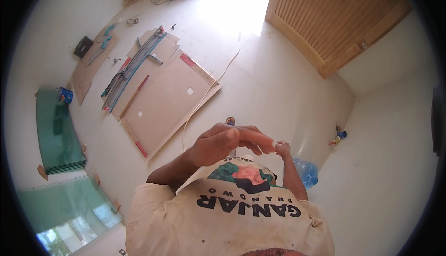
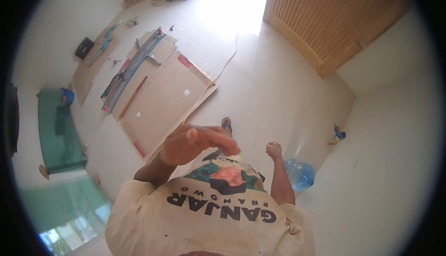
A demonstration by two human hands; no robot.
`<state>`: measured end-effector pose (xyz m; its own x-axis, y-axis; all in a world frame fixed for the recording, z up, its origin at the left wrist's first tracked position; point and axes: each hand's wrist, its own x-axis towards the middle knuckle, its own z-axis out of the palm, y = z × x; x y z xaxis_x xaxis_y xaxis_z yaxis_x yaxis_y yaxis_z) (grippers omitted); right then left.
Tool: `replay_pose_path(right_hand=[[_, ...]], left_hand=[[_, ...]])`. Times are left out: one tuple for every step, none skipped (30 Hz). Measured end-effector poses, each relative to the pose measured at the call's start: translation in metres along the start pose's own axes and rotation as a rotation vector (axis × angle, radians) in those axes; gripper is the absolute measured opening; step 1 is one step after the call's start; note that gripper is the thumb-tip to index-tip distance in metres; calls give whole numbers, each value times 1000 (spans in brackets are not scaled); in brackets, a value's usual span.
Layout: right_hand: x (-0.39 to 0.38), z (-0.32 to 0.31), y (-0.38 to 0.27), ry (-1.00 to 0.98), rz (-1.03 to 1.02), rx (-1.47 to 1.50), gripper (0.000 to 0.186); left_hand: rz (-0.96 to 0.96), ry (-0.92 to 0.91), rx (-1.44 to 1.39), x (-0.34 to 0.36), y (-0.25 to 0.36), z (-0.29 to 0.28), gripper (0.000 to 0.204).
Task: The person walks to a construction area and begins laying floor tiles. They spread cement on the floor using a trowel, apply adhesive to the back of a tile, and place the tile onto the prepared surface.
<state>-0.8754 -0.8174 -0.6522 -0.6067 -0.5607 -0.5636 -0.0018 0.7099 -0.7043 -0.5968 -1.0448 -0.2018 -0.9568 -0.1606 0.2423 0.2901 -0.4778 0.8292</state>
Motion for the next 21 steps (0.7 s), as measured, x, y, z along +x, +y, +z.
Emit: replay_pose_path(right_hand=[[26,-7,16,-52,27,30,23],[46,-13,27,-62,46,-88,23],[59,-18,28,-77,65,-204,24],[65,-16,16,-40,154,-118,21],[67,-12,0,-7,246,-31,18],[78,-15,-17,4,260,-26,19],[89,-17,-34,15,274,-21,20],[97,-23,-44,21,296,-24,21],[108,-28,-56,26,319,-27,23],[126,-36,-71,48,287,-30,23],[142,-37,-85,68,263,-21,23],[155,-36,-98,87,239,-13,24],[165,-34,-108,82,255,-2,24],[181,-34,-120,80,263,9,24],[197,-35,-132,78,271,19,25],[211,-35,-143,59,275,20,25],[225,-33,-152,39,276,18,25],[240,-31,-163,18,278,15,26],[255,-29,-173,0,300,-28,25],[272,-28,-180,-16,321,-70,24],[291,-29,-188,-34,340,-111,23]], left_hand=[[4,23,-37,6,0,-24,65],[11,50,-68,13,1,-49,65],[9,78,-90,23,6,-72,65],[21,119,-76,32,12,-90,65],[28,162,-62,39,21,-106,65],[41,186,-51,52,31,-125,65],[40,172,-40,64,41,-146,65],[38,168,-37,74,47,-164,64],[35,164,-34,85,53,-180,64],[53,177,-25,100,59,-195,64],[57,186,-16,115,67,-209,64],[61,196,-6,130,74,-221,64],[73,213,13,143,82,-228,65],[75,208,16,155,87,-241,65],[78,203,20,168,92,-255,65],[81,200,24,181,96,-269,64],[73,237,64,193,98,-284,63],[64,275,105,205,99,-300,62],[55,314,146,218,101,-317,61],[50,339,144,232,101,-334,58],[46,365,143,246,101,-353,55]])
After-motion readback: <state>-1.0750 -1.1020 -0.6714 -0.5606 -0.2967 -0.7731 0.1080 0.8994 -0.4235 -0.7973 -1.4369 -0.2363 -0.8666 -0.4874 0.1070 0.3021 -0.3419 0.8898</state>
